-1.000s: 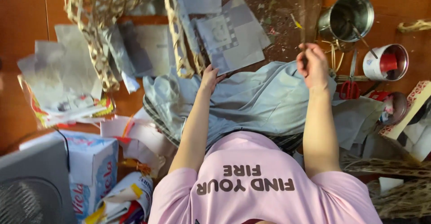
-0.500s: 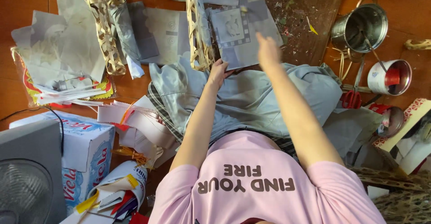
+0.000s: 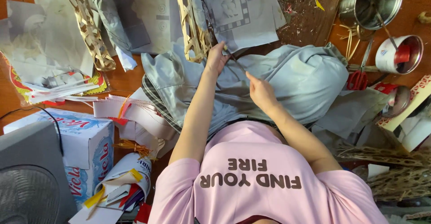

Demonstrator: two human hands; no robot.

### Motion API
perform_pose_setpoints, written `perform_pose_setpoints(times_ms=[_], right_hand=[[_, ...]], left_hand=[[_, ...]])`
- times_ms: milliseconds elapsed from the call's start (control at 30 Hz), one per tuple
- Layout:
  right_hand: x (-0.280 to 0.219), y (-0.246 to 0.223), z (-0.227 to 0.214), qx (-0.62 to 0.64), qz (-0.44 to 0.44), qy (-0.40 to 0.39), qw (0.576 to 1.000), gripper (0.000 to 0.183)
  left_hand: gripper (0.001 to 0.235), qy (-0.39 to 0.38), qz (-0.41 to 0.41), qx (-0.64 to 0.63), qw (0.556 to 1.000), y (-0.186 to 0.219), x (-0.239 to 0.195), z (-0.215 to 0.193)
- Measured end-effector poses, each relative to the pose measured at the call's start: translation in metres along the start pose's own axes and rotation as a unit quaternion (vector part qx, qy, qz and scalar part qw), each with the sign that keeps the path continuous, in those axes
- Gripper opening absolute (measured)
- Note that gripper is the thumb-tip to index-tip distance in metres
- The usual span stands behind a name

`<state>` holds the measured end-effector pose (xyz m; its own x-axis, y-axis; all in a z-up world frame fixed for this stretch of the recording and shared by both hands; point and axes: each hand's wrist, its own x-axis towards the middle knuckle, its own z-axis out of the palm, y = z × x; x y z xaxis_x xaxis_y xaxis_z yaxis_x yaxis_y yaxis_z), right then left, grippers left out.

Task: Wrapping a woven bamboo giraffe structure with paper and adhesive.

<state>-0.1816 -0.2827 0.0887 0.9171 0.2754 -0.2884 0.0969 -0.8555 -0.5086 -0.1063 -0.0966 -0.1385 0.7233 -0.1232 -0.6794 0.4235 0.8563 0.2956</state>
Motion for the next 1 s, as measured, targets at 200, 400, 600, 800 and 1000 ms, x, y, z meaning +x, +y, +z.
perform_pose_setpoints(times_ms=[200, 400, 600, 800, 1000], right_hand=[[0.001, 0.040, -0.045, -0.105, 0.076, -0.074, 0.989, 0.047], [0.025, 0.079, -0.041, -0.199, 0.105, -0.037, 0.974, 0.051], [0.010, 0.072, -0.039, -0.189, 0.106, -0.126, 0.968, 0.054], [0.078, 0.061, -0.030, -0.120, 0.111, -0.072, 0.984, 0.026], [0.051, 0.076, -0.013, -0.056, 0.046, -0.096, 0.993, 0.057]], left_hand=[[0.026, 0.004, -0.003, 0.031, 0.999, -0.002, -0.002, -0.001], [0.028, -0.001, 0.003, 0.045, 0.999, 0.004, -0.010, 0.005], [0.028, -0.004, 0.011, 0.066, 0.998, 0.002, -0.007, -0.001], [0.030, -0.019, 0.021, 0.060, 0.998, 0.007, -0.014, 0.004], [0.036, 0.002, 0.020, 0.055, 0.998, 0.002, -0.007, -0.009]])
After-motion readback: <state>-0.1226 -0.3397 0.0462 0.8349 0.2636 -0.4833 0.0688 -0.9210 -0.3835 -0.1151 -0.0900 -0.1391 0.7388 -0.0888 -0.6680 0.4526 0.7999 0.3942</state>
